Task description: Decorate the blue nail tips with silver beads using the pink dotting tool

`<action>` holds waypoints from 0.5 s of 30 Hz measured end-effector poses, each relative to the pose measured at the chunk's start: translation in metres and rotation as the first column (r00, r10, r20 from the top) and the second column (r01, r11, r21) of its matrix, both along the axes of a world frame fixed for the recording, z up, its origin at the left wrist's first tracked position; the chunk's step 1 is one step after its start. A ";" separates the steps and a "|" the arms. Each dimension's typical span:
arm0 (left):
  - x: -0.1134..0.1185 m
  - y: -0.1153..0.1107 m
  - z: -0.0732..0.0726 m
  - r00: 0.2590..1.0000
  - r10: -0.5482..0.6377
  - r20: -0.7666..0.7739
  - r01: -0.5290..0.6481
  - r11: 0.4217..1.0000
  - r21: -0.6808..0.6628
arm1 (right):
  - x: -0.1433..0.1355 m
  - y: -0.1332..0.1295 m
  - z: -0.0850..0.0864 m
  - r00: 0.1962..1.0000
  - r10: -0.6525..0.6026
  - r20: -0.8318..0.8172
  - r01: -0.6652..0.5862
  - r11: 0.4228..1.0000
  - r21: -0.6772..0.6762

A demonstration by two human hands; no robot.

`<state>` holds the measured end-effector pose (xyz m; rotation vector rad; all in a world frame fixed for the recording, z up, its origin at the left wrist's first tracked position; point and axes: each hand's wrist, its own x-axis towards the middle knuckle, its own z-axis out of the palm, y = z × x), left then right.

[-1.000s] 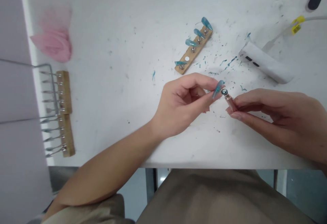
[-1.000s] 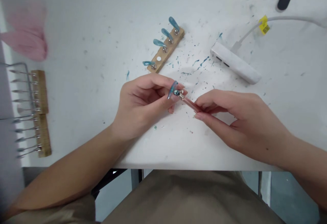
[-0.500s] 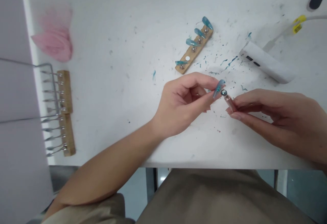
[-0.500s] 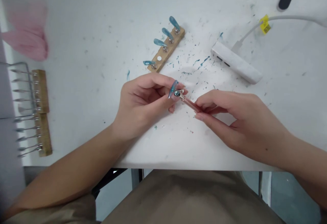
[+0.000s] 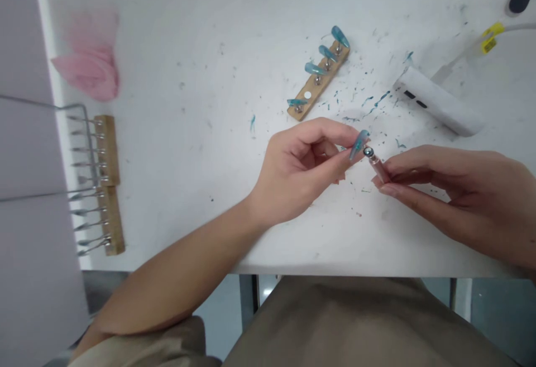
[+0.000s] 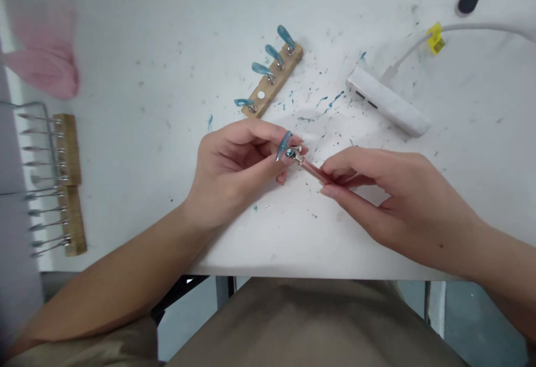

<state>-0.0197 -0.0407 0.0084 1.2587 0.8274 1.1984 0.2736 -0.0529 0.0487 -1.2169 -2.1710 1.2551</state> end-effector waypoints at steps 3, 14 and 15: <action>0.000 0.001 0.001 1.000 0.007 -0.010 -0.007 1.000 -0.015 | 0.001 -0.001 0.003 0.998 -0.061 -0.017 0.060 0.998 -0.019; 0.001 0.001 0.002 1.000 -0.009 0.023 0.010 0.999 -0.051 | 0.001 -0.003 -0.005 0.993 -0.070 -0.092 0.070 0.998 -0.004; 0.001 0.001 0.002 1.000 -0.008 0.013 0.009 0.999 -0.047 | 0.000 -0.003 -0.004 0.994 -0.055 -0.098 0.055 0.998 0.000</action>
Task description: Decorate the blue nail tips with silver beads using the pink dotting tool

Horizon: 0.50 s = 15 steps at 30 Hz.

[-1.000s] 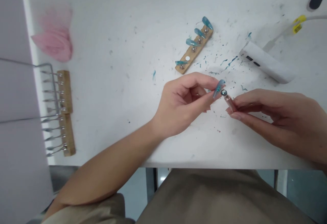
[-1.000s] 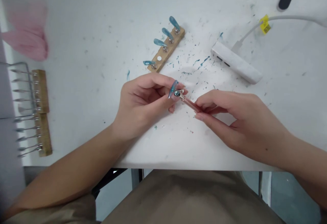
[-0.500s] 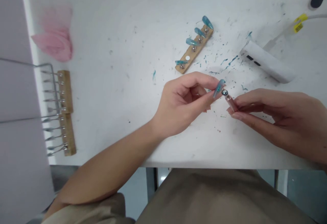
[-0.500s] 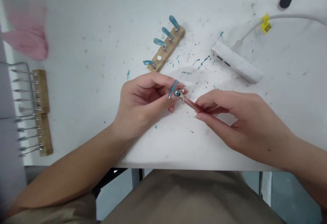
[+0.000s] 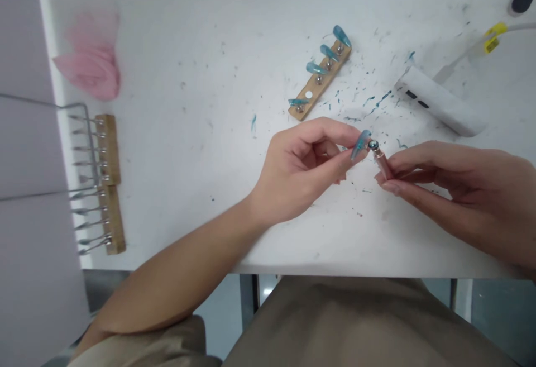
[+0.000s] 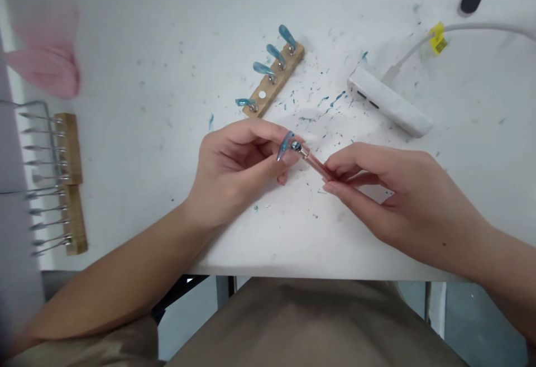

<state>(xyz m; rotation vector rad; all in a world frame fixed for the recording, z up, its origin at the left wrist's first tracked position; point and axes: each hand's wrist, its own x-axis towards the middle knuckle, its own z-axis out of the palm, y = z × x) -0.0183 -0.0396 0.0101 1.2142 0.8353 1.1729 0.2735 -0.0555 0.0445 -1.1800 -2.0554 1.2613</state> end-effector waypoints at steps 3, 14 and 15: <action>0.000 -0.001 0.001 1.000 0.005 -0.020 -0.005 1.000 0.009 | -0.003 0.001 0.002 0.999 0.045 0.023 -0.045 0.999 0.002; 0.000 0.000 0.000 1.000 -0.007 0.007 0.007 1.000 -0.002 | 0.038 -0.022 -0.016 0.971 -0.012 0.238 0.019 0.999 -0.029; 0.000 0.000 -0.001 1.000 -0.010 -0.005 0.010 1.000 0.006 | 0.039 -0.022 -0.016 0.971 -0.018 0.239 0.026 0.999 -0.029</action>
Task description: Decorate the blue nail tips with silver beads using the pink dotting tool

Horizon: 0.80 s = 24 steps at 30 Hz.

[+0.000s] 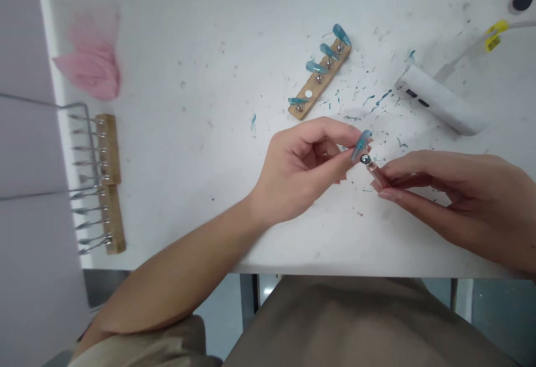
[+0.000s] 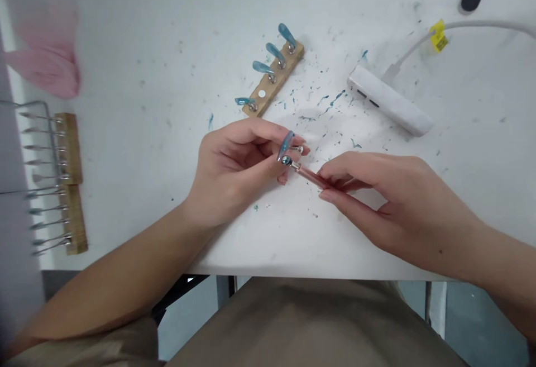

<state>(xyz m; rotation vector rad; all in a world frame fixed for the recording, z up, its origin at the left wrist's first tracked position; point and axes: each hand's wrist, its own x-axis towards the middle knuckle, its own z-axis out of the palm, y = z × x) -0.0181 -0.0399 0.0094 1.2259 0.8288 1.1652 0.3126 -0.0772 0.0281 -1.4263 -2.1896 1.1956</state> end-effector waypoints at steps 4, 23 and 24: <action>-0.001 -0.001 0.001 1.000 0.008 -0.011 -0.008 1.000 0.004 | -0.010 0.007 0.007 1.000 -0.025 0.004 0.025 1.000 -0.001; 0.002 0.000 0.002 0.997 0.024 -0.078 -0.028 0.998 -0.062 | -0.044 0.025 0.020 0.988 0.065 -0.138 -0.081 0.990 -0.115; 0.002 0.000 0.002 0.997 0.024 -0.070 -0.029 0.997 -0.068 | -0.044 0.025 0.020 0.987 0.079 -0.137 -0.095 0.989 -0.115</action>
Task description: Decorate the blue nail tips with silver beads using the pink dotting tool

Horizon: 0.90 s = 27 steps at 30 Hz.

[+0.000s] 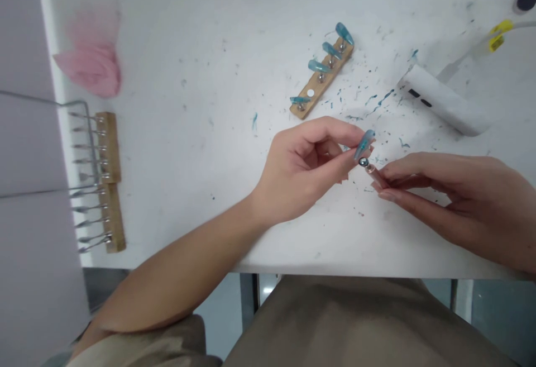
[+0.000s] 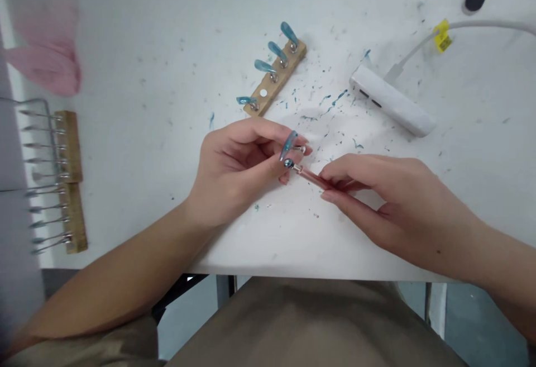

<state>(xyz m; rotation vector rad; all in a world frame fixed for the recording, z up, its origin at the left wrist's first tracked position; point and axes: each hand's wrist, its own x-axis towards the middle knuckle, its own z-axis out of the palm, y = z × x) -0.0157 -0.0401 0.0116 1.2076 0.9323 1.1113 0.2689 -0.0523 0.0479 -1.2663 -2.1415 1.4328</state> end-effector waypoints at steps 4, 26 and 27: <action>0.000 0.000 0.000 1.000 -0.010 0.023 0.009 1.000 0.026 | 0.005 -0.001 0.000 1.000 -0.003 -0.006 0.004 0.997 0.083; -0.001 0.001 -0.001 1.000 -0.015 0.027 0.015 1.000 0.020 | 0.035 -0.015 -0.033 0.990 -0.067 0.123 0.050 0.988 0.144; -0.001 0.002 0.000 0.999 -0.021 0.030 0.020 1.000 0.017 | 0.035 -0.015 -0.034 0.990 -0.067 0.123 0.049 0.988 0.145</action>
